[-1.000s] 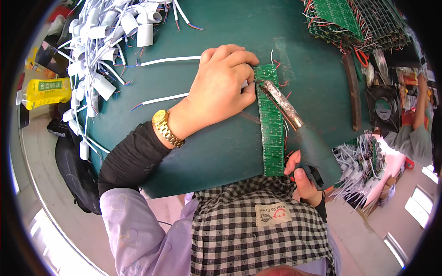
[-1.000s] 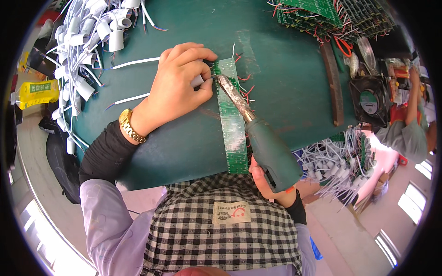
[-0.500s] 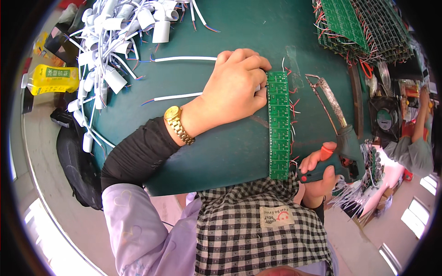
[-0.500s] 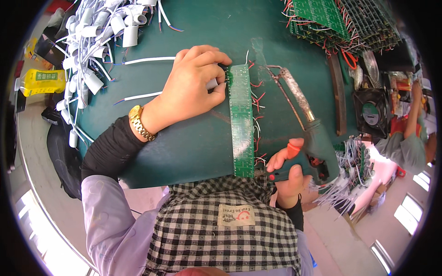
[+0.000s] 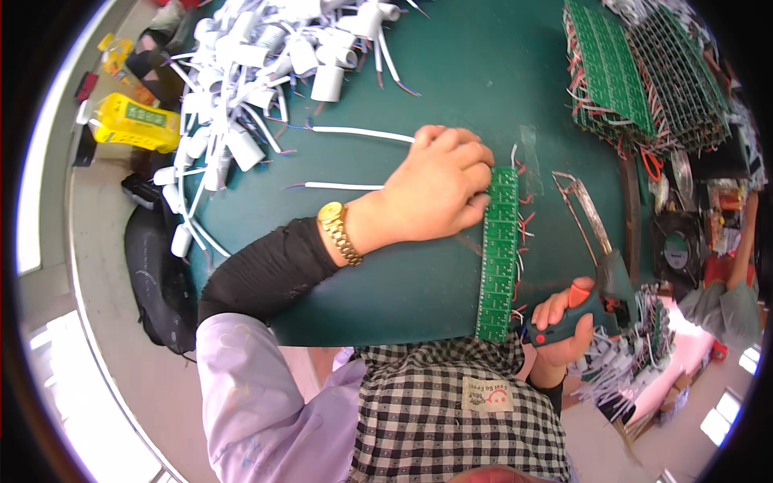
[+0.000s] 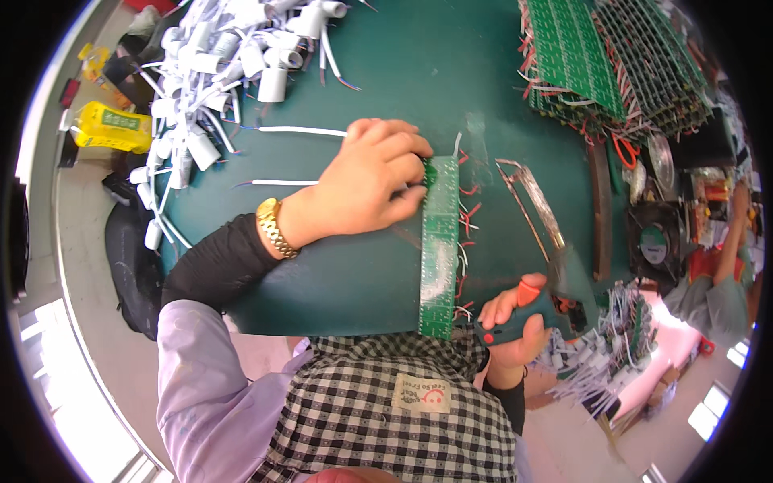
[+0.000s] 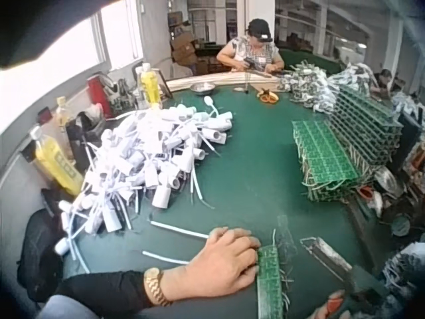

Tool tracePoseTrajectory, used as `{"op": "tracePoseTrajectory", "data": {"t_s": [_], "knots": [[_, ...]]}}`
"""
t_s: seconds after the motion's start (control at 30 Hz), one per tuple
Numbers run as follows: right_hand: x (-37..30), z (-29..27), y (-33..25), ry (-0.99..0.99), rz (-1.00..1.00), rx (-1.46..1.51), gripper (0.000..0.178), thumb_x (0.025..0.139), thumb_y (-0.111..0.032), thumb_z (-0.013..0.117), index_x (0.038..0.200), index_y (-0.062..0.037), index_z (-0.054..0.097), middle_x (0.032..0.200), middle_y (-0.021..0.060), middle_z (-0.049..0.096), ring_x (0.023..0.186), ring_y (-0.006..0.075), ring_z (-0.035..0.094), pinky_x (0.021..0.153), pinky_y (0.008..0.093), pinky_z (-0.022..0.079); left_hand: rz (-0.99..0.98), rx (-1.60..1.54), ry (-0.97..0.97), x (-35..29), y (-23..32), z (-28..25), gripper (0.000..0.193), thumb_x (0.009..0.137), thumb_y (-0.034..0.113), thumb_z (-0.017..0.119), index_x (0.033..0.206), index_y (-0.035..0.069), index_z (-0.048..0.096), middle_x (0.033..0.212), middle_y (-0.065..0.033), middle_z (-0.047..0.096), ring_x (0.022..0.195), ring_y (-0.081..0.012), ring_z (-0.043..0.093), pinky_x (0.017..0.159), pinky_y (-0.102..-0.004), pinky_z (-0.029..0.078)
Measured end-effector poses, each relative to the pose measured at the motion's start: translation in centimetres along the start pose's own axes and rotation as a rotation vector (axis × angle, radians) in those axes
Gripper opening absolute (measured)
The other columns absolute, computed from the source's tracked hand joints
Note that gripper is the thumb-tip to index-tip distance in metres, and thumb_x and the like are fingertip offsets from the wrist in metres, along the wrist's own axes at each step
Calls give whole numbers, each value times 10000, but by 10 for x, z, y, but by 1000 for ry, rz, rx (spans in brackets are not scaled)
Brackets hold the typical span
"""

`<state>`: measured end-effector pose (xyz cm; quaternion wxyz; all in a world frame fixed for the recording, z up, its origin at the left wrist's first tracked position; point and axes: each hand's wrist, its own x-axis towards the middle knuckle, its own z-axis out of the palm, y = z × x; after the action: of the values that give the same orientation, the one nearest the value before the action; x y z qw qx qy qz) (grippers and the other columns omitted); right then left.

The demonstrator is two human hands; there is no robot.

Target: The person solders wires and electronic components onto green printed circuit boards (PCBs) using a soldering iron.

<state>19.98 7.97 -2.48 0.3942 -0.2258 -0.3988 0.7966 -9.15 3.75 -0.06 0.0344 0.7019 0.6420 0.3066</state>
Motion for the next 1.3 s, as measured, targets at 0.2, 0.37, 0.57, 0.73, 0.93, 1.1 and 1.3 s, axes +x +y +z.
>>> {"op": "tracePoseTrajectory", "data": {"t_s": [0.2, 0.37, 0.57, 0.73, 0.93, 1.1, 1.3], "knots": [[-1, -2, -1, -5, -21, 67, 566, 916, -417, 516, 1271, -9, 347, 706, 78, 520, 566, 183, 539, 560, 316, 476, 172, 87, 35, 20, -15, -25, 248, 744, 155, 630, 949, 70, 519, 1130, -104, 545, 1096, -290, 495, 912, -465, 352], [-2, -3, 1, 6, -40, 90, 560, 911, -414, 528, 1263, -15, 351, 699, 71, 521, 565, 179, 542, 554, 316, 473, -72, 542, -168, 30, -71, -98, 342, 665, -47, 588, 977, 91, 566, 1089, -104, 591, 1046, -268, 540, 858, -412, 395], [-3, -8, 2, -61, -48, 112, 566, 902, -437, 541, 1255, -32, 361, 697, 62, 531, 569, 179, 553, 549, 316, 470, 58, 787, -394, 7, -101, -135, 438, 731, -26, 621, 1103, 205, 606, 1209, 53, 592, 1347, -214, 349, 1054, -578, 262], [-4, -6, 0, -44, -33, 108, 569, 896, -437, 553, 1248, -28, 370, 694, 61, 534, 582, 179, 562, 554, 319, 474, 71, 178, -2, 28, -57, -134, 407, 674, -64, 663, 1053, 68, 589, 1047, -107, 620, 1068, -287, 577, 926, -428, 425], [-3, -10, 1, -38, -12, 125, 574, 885, -402, 582, 1247, -6, 378, 693, 75, 526, 593, 184, 558, 574, 337, 475, 42, 131, -351, 36, 47, -113, 500, 776, 272, 706, 1233, 132, 559, 772, -91, 532, 652, -282, 574, 579, -370, 470], [-1, -5, -5, -10, 2, 110, 573, 886, -390, 572, 1246, 11, 378, 689, 80, 526, 594, 186, 561, 578, 339, 470, -100, -137, -422, 5, 63, -60, 265, 773, 74, 668, 1025, 63, 586, 821, -108, 533, 651, -296, 545, 579, -375, 446], [0, -5, -5, -39, 9, 69, 572, 883, -391, 575, 1241, 10, 380, 683, 82, 532, 576, 187, 565, 572, 335, 474, -14, -57, -63, -14, 39, -12, 155, 650, 38, 679, 790, 64, 617, 933, -66, 542, 881, -270, 482, 756, -374, 374]]}}
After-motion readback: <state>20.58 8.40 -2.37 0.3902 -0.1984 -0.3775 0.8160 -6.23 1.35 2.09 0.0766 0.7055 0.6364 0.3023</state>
